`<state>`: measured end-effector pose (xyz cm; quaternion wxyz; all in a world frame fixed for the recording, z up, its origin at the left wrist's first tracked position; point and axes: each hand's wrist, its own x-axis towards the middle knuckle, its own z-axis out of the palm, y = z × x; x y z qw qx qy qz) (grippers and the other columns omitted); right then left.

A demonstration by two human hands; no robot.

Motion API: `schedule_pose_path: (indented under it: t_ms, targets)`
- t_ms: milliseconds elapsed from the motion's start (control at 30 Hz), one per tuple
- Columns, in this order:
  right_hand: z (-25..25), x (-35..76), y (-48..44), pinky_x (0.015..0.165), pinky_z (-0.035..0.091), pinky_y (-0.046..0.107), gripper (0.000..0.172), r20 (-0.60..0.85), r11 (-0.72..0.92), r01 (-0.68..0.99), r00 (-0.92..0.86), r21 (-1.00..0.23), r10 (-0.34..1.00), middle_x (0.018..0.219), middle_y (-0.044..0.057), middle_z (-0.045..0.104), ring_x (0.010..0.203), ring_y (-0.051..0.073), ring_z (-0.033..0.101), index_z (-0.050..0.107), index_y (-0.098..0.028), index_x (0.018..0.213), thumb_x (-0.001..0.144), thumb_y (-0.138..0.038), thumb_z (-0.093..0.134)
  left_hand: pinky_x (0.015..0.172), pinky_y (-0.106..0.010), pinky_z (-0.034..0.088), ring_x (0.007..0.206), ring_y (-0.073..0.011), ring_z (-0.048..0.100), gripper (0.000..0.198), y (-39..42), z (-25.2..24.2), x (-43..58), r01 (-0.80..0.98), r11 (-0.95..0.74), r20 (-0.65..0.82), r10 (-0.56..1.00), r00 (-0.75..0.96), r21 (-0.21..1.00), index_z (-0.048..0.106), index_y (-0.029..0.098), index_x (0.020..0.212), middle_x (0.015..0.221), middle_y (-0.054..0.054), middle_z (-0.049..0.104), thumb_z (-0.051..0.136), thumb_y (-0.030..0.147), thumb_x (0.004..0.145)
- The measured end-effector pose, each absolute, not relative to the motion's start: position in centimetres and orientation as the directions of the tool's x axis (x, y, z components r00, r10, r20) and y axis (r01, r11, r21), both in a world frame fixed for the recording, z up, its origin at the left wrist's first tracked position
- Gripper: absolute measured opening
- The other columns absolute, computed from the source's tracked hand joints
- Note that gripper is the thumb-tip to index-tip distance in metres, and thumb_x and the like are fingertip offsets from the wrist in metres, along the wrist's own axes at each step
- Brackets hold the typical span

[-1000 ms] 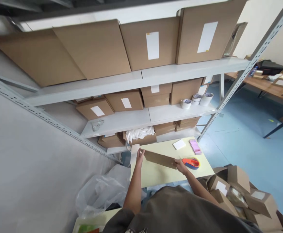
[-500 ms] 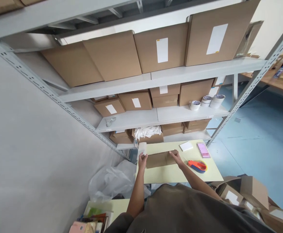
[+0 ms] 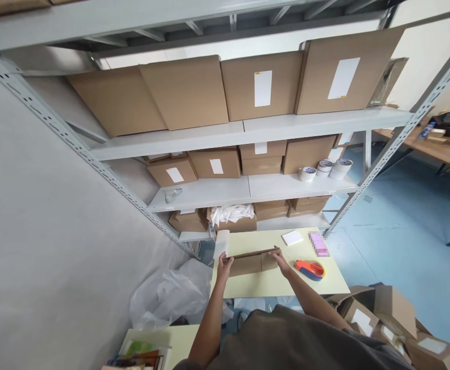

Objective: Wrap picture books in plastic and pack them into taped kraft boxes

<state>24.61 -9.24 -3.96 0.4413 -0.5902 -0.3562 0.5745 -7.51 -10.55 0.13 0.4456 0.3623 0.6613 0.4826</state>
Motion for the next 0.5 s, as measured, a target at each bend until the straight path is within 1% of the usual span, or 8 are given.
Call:
schedule_pose_path:
  t_ms: [100,200,267,333,367,433,500]
  targets:
    - [-4.2,24.2,-8.8,0.116,0.045,0.048,0.112,-0.390,-0.387,-0.050,0.093,-0.921,0.916,0.146,0.014,0.059,0.142,0.036,0.054,0.038,-0.026,0.158,0.064,-0.077,0.073,0.119,-0.045,0.042,0.145,-0.0362,0.053,0.060,-10.8,0.4,-7.0,0.033,0.277,-0.246,0.898,-0.365,0.960,0.065,0.027,0.127,0.140,-0.015,0.064,0.088,0.040,0.073]
    - [-4.3,23.6,-8.3,0.118,0.044,0.048,0.123,-0.403,-0.408,-0.002,0.155,-0.913,0.902,0.154,0.016,0.054,0.148,0.036,0.049,0.026,-0.025,0.165,0.064,-0.081,0.068,0.114,-0.045,0.046,0.139,-0.0364,0.057,0.058,-10.8,0.5,-6.6,0.017,0.308,-0.275,0.871,-0.407,0.951,0.065,0.026,0.127,0.138,-0.014,0.065,0.085,0.033,0.073]
    - [-4.2,23.4,-8.3,0.119,0.043,0.048,0.123,-0.385,-0.394,0.012,0.184,-0.919,0.904,0.154,0.017,0.054,0.148,0.035,0.048,0.022,-0.024,0.167,0.068,-0.084,0.064,0.107,-0.044,0.050,0.131,-0.0355,0.062,0.058,-10.6,0.6,-6.5,0.006,0.337,-0.303,0.856,-0.419,0.942,0.066,0.025,0.129,0.132,-0.013,0.068,0.083,0.031,0.074]
    - [-3.7,23.4,-8.5,0.120,0.041,0.049,0.120,-0.380,-0.385,-0.004,0.180,-0.923,0.908,0.153,0.015,0.056,0.149,0.036,0.048,0.024,-0.025,0.167,0.070,-0.083,0.064,0.102,-0.041,0.053,0.124,-0.0329,0.065,0.062,-10.3,0.8,-6.4,-0.004,0.356,-0.326,0.851,-0.412,0.934,0.065,0.025,0.133,0.128,-0.011,0.070,0.081,0.027,0.073]
    - [-3.3,23.4,-8.8,0.121,0.039,0.049,0.119,-0.387,-0.388,-0.027,0.155,-0.921,0.909,0.154,0.015,0.056,0.150,0.036,0.046,0.027,-0.025,0.167,0.070,-0.081,0.067,0.101,-0.039,0.053,0.122,-0.0312,0.066,0.065,-10.1,1.1,-6.3,-0.008,0.359,-0.333,0.857,-0.394,0.933,0.064,0.024,0.136,0.127,-0.011,0.070,0.080,0.025,0.073]
    - [-2.2,23.2,-9.1,0.124,0.033,0.050,0.118,-0.403,-0.398,-0.082,0.062,-0.914,0.913,0.159,0.014,0.052,0.154,0.037,0.040,0.033,-0.027,0.166,0.065,-0.069,0.078,0.097,-0.034,0.055,0.118,-0.0278,0.069,0.074,-9.7,1.6,-5.6,-0.010,0.374,-0.354,0.869,-0.344,0.927,0.061,0.023,0.143,0.127,-0.010,0.071,0.078,0.019,0.070]
    - [-1.3,22.6,-9.1,0.126,0.028,0.051,0.117,-0.390,-0.399,-0.081,-0.107,-0.913,0.914,0.163,0.012,0.049,0.155,0.037,0.036,0.038,-0.029,0.165,0.060,-0.051,0.084,0.096,-0.032,0.055,0.115,-0.0262,0.071,0.084,-9.2,2.1,-4.3,0.033,0.380,-0.359,0.896,-0.260,0.924,0.057,0.022,0.150,0.128,-0.010,0.073,0.078,0.014,0.069]
